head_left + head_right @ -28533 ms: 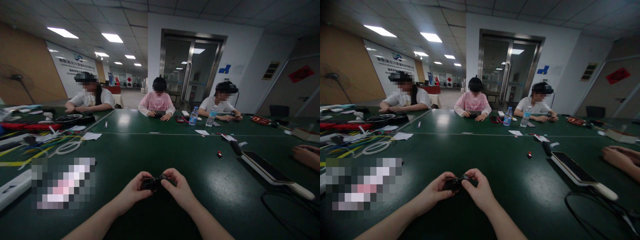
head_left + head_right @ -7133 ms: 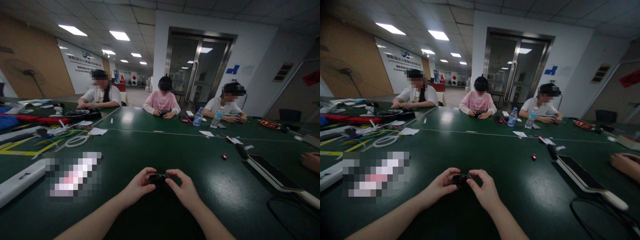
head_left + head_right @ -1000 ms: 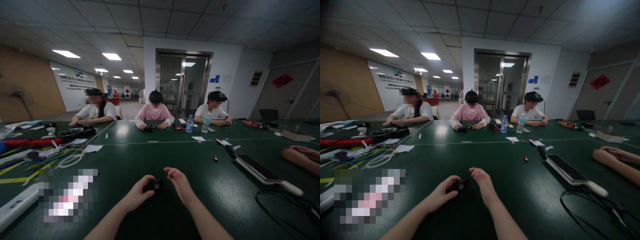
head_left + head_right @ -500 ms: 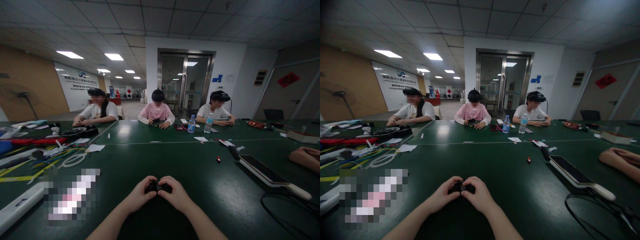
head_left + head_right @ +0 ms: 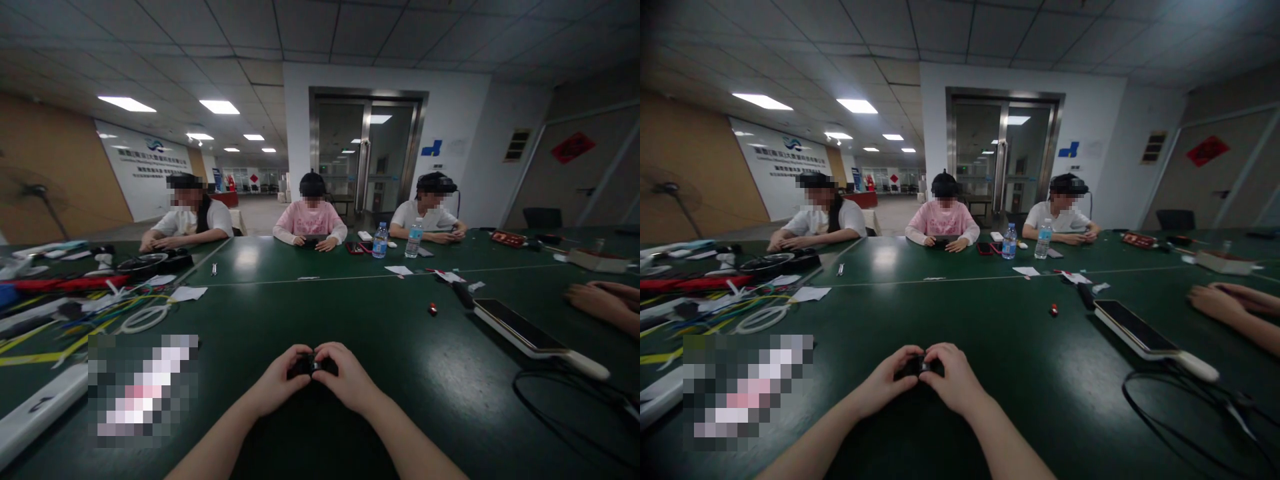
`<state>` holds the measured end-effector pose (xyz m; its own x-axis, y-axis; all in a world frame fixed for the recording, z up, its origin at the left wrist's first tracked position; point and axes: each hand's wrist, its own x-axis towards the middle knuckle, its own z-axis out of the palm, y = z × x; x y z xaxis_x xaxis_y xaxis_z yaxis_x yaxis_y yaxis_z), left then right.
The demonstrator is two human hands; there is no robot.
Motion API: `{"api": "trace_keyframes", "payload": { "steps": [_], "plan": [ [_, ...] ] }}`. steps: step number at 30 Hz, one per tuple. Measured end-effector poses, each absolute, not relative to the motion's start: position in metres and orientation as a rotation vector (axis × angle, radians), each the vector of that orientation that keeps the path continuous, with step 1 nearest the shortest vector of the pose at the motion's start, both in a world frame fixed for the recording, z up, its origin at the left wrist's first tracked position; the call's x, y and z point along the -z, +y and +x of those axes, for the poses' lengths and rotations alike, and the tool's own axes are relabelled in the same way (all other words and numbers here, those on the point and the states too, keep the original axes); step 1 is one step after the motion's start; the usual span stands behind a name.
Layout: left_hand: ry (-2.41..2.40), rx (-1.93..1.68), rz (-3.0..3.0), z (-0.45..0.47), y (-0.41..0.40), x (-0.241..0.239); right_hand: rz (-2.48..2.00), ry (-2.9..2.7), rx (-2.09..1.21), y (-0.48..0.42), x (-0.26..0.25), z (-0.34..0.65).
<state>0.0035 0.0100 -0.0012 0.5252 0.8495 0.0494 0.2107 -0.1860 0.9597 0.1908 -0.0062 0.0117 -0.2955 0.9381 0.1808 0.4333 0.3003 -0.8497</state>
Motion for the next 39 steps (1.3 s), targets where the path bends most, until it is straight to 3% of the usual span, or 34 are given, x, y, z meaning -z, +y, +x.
{"api": "trace_keyframes", "payload": {
  "steps": [8,39],
  "plan": [
    [0.934,-0.715,1.624,0.002,0.008,-0.003,-1.049,-1.342,-1.291,0.005,-0.003,0.201],
    [0.909,-0.764,1.627,-0.006,0.019,0.012,-0.659,-0.396,-1.62,0.015,0.002,0.225]
  ]
}}
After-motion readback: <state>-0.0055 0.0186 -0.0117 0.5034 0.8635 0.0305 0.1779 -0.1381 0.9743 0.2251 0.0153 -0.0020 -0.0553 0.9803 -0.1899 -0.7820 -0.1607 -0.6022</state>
